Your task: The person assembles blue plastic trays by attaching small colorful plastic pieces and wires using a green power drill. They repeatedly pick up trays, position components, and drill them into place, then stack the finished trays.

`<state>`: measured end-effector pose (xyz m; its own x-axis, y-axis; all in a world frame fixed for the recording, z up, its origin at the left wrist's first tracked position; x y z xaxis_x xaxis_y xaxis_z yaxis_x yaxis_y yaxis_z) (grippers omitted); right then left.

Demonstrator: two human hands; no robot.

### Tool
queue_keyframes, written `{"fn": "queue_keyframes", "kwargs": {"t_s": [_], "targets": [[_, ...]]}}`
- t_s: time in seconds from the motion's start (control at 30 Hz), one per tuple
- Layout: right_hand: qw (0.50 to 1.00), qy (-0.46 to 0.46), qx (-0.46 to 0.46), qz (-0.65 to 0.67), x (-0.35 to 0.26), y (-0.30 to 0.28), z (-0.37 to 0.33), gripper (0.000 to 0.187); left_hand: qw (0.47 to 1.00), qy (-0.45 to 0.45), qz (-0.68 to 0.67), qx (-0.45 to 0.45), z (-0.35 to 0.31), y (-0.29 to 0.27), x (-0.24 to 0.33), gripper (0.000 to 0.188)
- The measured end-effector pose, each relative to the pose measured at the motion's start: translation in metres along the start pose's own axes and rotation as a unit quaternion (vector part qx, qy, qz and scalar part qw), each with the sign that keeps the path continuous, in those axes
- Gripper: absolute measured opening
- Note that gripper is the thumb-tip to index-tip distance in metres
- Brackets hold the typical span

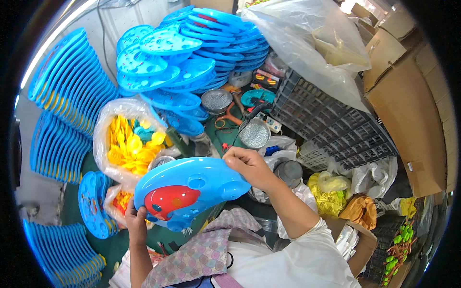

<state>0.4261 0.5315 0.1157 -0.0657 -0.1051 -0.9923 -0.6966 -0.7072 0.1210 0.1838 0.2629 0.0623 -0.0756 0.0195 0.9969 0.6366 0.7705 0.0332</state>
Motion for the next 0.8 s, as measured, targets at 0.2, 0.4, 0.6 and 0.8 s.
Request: {"fn": "queue_keyframes", "kwargs": {"t_s": [0.2, 0.4, 0.6, 0.8], "targets": [[0.991, 0.129, -0.040, 0.018, 0.048, 0.070, -0.004, 0.035, 0.990, -0.057, 0.089, 0.098, -0.037, -0.073, 0.004, 0.040], [0.986, 0.119, -0.084, -0.082, 0.063, 0.113, -0.010, 0.032, 0.987, -0.046, 0.113, 0.109, -0.059, -0.109, 0.011, 0.032], [0.960, 0.032, -0.230, -0.155, 0.059, 0.178, -0.001, 0.041, 0.976, -0.063, 0.199, 0.065, -0.067, -0.120, -0.006, 0.048], [0.852, 0.039, -0.330, -0.404, 0.096, 0.206, 0.014, 0.062, 0.968, -0.143, 0.190, 0.081, -0.072, -0.132, -0.041, 0.053]]}}
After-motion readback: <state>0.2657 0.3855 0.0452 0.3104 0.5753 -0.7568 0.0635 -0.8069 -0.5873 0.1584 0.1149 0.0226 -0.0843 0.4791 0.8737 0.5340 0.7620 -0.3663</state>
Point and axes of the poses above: each hand's wrist, its own z-axis towards the middle knuckle, its own y-axis out of the palm, x = y × z, the point moved 9 cm from there along z, towards the middle knuckle, and after that the axes turned 10 degrees about x, right-handed, at the moved point
